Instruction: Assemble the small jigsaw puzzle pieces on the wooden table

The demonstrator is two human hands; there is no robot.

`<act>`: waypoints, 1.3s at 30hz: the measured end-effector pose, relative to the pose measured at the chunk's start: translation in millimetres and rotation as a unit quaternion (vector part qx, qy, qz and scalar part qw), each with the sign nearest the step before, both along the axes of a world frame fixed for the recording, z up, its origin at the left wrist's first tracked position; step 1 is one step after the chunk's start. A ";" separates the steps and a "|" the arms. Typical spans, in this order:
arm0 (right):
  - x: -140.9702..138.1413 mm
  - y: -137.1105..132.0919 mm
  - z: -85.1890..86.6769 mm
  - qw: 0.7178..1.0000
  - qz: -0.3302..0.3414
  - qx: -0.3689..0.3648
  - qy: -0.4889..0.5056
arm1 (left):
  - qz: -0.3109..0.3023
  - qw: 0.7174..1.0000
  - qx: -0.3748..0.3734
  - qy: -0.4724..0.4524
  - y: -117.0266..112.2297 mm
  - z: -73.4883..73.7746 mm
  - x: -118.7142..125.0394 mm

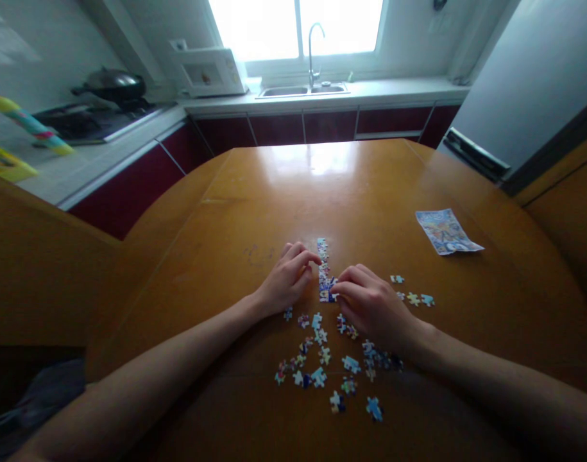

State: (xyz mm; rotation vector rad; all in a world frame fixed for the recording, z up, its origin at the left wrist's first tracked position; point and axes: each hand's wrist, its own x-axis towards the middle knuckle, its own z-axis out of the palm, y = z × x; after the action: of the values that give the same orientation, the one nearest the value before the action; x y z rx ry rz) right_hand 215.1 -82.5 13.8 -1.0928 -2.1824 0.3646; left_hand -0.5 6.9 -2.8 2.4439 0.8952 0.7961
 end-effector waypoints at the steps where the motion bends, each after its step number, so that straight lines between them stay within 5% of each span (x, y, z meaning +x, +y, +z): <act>1: -4.0 -6.6 1.5 1.000 0.012 0.000 -0.010 | 0.003 1.000 0.001 -0.003 -0.3 -0.1 0.1; 9: -20.4 -43.5 13.7 0.980 0.155 0.032 -0.121 | 0.009 1.000 0.003 -0.014 -0.8 -1.6 -0.3; 14: 22.6 -2.8 21.3 0.998 0.004 0.005 -0.062 | -0.002 1.000 0.000 -0.008 -0.4 -0.5 -0.5; 20: 82.4 48.1 5.9 0.985 -0.163 -0.047 -0.032 | -0.025 1.000 -0.003 0.001 0.1 1.5 -1.1; 39: 93.1 58.5 -4.2 0.977 -0.147 -0.083 -0.132 | -0.026 1.000 0.005 0.006 2.0 2.3 -1.8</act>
State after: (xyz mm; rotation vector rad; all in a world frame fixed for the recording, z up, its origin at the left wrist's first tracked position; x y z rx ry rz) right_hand 308.2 -23.9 9.6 -1.6130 -2.1989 0.2846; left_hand -2.3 8.9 -0.5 2.4724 0.8296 0.7704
